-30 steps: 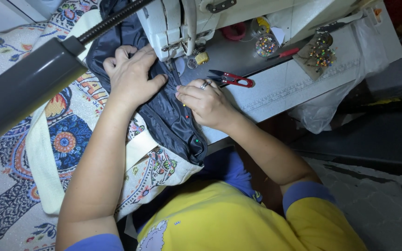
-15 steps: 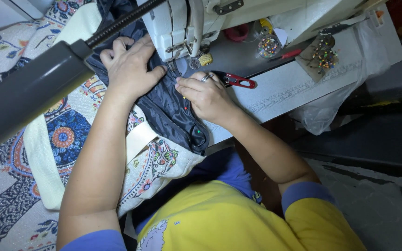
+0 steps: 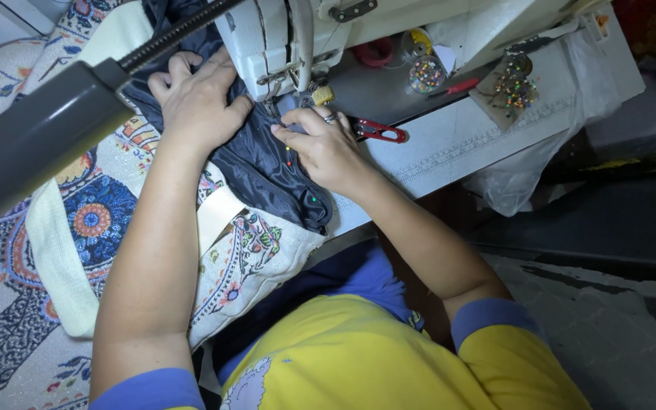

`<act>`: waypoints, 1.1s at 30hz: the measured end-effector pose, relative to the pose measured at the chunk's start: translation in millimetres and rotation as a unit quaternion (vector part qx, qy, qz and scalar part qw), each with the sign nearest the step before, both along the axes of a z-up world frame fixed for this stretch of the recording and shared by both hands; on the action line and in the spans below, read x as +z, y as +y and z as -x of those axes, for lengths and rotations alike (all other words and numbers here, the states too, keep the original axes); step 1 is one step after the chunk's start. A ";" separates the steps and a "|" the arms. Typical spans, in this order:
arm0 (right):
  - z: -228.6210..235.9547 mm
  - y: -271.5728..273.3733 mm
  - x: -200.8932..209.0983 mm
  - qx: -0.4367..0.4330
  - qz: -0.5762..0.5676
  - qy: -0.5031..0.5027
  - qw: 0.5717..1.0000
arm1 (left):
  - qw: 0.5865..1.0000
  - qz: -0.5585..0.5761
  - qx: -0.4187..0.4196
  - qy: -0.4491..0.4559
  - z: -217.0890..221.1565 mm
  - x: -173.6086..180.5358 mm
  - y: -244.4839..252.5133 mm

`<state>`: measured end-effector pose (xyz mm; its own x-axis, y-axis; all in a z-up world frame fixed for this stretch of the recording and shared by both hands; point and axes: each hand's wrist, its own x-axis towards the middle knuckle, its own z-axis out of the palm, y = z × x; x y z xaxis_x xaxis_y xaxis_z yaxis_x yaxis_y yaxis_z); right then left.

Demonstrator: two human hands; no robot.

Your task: Sewing the inner lining into a patterned tote bag using an industrial sewing machine.

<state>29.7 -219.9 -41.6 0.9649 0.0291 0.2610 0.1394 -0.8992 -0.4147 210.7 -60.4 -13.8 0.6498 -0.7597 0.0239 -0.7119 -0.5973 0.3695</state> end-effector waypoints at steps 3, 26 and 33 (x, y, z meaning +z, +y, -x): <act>-1.8 -3.9 -3.7 0.010 -0.014 -0.045 0.999 | 0.997 0.059 -0.004 -0.059 2.6 -12.4 4.0; -41.7 6.4 11.2 -0.026 0.164 -0.015 0.986 | 0.996 0.080 -0.027 -0.009 16.2 -3.5 10.3; -40.9 22.6 20.1 -0.047 0.395 -0.183 0.899 | 0.997 0.062 -0.022 0.030 15.0 0.2 9.4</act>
